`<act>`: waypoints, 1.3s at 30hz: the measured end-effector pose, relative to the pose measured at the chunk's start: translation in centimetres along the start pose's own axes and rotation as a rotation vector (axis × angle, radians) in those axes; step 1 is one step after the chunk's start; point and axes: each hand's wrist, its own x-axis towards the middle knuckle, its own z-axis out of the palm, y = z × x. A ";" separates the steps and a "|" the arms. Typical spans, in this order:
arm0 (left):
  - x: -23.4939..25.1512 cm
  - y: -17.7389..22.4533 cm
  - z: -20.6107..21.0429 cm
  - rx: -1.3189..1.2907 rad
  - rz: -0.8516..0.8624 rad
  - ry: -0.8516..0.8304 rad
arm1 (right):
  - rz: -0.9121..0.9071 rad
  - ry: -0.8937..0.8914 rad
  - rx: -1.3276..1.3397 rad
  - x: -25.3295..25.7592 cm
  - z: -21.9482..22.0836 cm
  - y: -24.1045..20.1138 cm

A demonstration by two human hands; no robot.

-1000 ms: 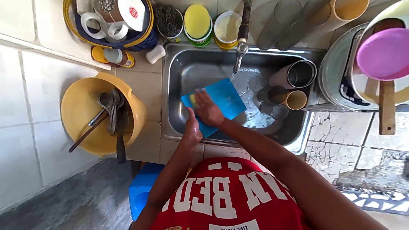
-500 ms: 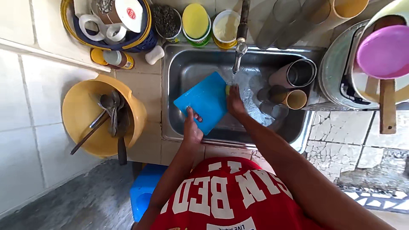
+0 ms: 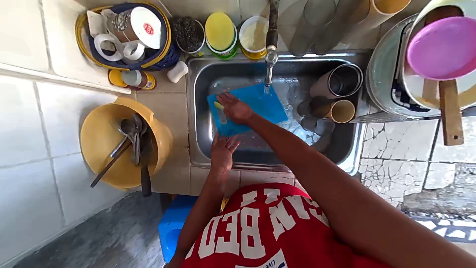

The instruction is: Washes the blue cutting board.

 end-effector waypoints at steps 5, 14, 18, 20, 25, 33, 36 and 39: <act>0.9 -0.2 0.3 -0.004 -0.011 -0.022 | 0.231 -0.047 -0.153 -2.6 1.1 7.3; 13.1 -5.2 2.0 0.963 0.107 -0.005 | -0.004 -0.085 -0.144 -12.4 4.4 5.8; 14.1 -5.9 3.0 1.041 0.073 0.065 | 0.213 0.271 -0.204 -16.0 3.0 5.8; 13.8 -6.5 3.3 1.002 0.032 0.032 | 0.456 0.343 -0.326 -16.9 2.5 7.3; 13.8 -6.4 3.6 0.829 -0.063 -0.062 | 0.740 0.321 -0.290 -15.6 3.6 8.0; 7.5 -3.6 0.9 0.290 -0.036 -0.330 | 0.315 0.402 0.129 -7.0 5.2 -3.4; 5.8 -1.8 0.7 0.225 0.036 -0.297 | 0.275 0.365 0.060 -4.1 2.9 -3.4; 5.2 -1.5 1.5 0.265 0.049 -0.223 | 0.359 0.322 -0.040 -2.3 1.0 -0.9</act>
